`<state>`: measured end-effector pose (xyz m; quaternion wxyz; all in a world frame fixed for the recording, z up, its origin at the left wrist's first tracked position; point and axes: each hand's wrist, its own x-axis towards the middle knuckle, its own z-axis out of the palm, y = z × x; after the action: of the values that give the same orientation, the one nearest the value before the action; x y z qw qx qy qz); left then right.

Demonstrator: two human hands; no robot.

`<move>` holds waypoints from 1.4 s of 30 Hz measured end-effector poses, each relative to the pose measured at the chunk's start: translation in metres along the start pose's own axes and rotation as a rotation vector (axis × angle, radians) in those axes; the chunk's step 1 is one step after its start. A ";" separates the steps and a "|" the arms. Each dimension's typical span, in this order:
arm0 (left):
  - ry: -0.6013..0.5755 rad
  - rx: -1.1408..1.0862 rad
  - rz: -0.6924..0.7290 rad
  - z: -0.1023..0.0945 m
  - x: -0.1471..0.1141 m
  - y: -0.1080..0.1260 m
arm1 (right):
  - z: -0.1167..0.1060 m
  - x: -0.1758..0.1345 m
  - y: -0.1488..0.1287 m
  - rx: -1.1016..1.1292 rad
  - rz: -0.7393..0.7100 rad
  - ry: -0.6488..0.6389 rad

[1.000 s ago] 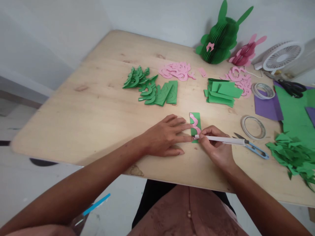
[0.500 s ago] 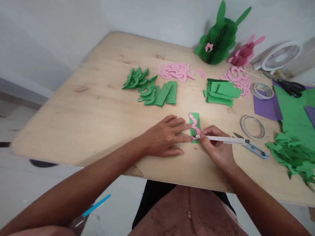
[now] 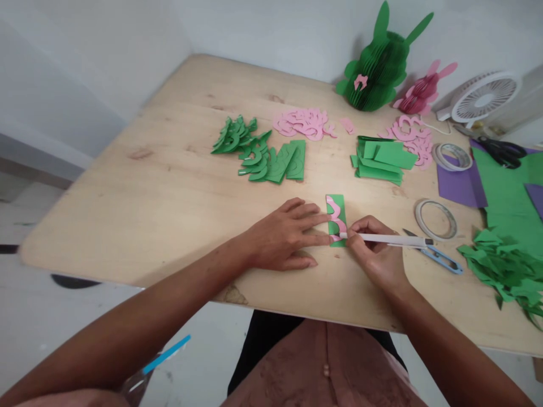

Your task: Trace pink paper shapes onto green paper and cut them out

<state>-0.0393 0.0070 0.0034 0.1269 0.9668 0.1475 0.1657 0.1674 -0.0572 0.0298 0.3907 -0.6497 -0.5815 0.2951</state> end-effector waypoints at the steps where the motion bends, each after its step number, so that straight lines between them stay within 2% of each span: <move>1: -0.001 0.000 0.000 0.000 0.000 0.000 | 0.000 0.000 0.000 -0.003 0.001 0.001; 42: -0.008 -0.002 -0.007 0.000 0.000 0.000 | -0.004 0.001 -0.001 -0.141 -0.049 0.067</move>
<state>-0.0390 0.0066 0.0031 0.1291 0.9668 0.1500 0.1614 0.1707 -0.0571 0.0325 0.3705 -0.6705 -0.6032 0.2219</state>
